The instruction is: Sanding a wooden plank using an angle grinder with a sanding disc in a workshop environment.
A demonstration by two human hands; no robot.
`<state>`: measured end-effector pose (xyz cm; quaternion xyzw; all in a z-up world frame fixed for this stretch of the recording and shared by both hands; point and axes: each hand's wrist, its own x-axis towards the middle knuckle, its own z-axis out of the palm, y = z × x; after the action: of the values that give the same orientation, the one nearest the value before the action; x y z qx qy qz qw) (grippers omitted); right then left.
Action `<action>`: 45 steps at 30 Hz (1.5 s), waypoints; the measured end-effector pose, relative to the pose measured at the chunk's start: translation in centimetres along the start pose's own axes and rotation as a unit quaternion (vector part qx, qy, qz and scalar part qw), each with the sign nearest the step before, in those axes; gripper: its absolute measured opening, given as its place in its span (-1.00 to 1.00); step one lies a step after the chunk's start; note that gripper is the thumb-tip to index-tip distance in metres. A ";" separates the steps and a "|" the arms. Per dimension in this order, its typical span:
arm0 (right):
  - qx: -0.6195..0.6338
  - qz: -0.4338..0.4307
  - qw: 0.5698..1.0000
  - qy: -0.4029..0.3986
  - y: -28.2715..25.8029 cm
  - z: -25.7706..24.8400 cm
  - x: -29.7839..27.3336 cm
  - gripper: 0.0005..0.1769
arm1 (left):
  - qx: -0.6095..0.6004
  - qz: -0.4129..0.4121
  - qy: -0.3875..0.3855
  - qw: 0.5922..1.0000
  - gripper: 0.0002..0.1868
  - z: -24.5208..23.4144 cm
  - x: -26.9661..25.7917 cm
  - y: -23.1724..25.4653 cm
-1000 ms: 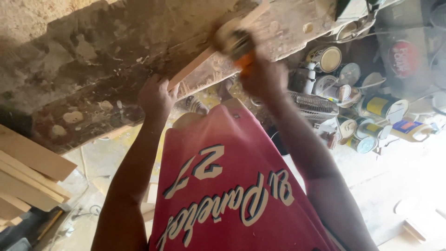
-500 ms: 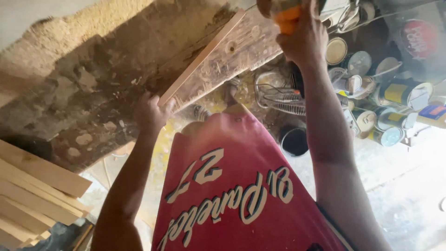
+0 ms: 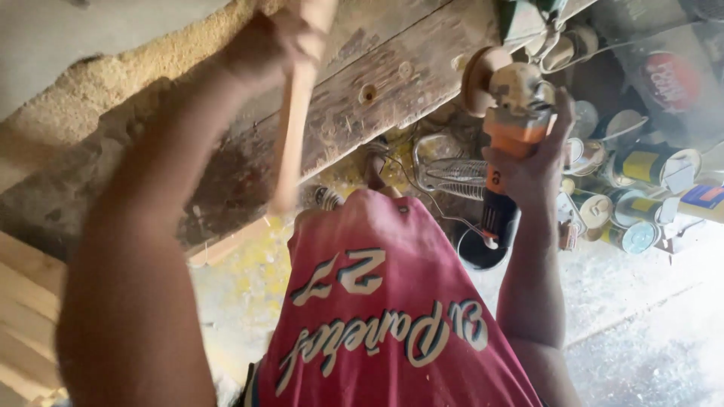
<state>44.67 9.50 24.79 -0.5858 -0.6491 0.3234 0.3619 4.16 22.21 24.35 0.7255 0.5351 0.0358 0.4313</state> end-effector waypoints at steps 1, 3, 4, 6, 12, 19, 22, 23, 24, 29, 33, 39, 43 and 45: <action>0.001 0.003 1.000 -0.005 0.0 -0.3 -0.6 0.21 | -0.002 -0.004 -0.002 1.000 -0.73 -0.9 -1.2 -3.3; -0.006 -0.013 1.000 0.010 -0.1 -0.3 -0.7 0.16 | 0.455 0.203 0.106 0.861 -0.80 -3.7 -3.8 -10.1; -0.004 -0.016 1.000 0.005 -0.9 0.2 -0.6 0.16 | 0.455 0.197 0.107 0.862 -0.80 -1.6 -5.8 -11.8; -0.048 -0.085 0.995 0.008 -2.7 1.4 -0.3 0.14 | 0.362 0.049 0.163 0.916 -0.54 2.3 -9.5 -15.3; -0.148 0.051 0.984 -0.080 -4.4 9.3 -1.4 0.28 | 0.236 -0.061 0.399 0.884 -0.55 22.2 -9.4 -15.3; -0.290 -0.088 0.934 -0.190 -4.0 19.6 -3.1 0.13 | 0.229 -0.135 0.393 0.880 -0.58 26.3 -11.7 -17.6; -0.310 -0.144 0.910 -0.233 -2.3 22.3 -3.8 -0.01 | 0.253 -0.087 0.412 0.871 -0.64 25.4 -12.4 -16.2; -0.330 -0.129 0.894 -0.274 -2.9 22.4 -3.7 -0.04 | 0.259 -0.082 0.428 0.862 -0.65 25.4 -12.4 -16.0; -0.347 -0.116 0.875 -0.317 -3.6 22.7 -3.6 -0.07 | 0.266 -0.081 0.444 0.852 -0.66 25.3 -12.5 -16.0; -0.392 -0.068 0.895 -0.202 1.2 16.6 3.0 0.00 | 0.246 -0.097 0.400 0.877 -0.62 24.8 -12.7 -15.6; -0.398 -0.006 0.909 -0.125 4.5 13.6 8.3 0.11 | 0.209 -0.114 0.364 0.901 -0.57 24.5 -13.0 -15.0; -0.418 -0.155 0.871 -0.207 0.0 21.6 -2.5 -0.69 | 0.250 -0.122 0.380 0.882 -0.52 24.4 -13.0 -14.6; -0.350 -0.156 0.875 -0.294 -1.8 21.0 -2.7 0.04 | 0.225 -0.094 0.399 0.884 -0.69 24.0 -13.0 -13.9; -0.398 -0.121 0.874 -0.252 -0.6 19.6 -0.3 -0.50 | 0.232 -0.105 0.381 0.889 -0.50 23.9 -13.2 -13.8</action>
<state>27.71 9.26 14.90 -0.4957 -0.8580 0.1281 -0.0415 0.57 -1.72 5.65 0.6751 0.7243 0.1395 0.0150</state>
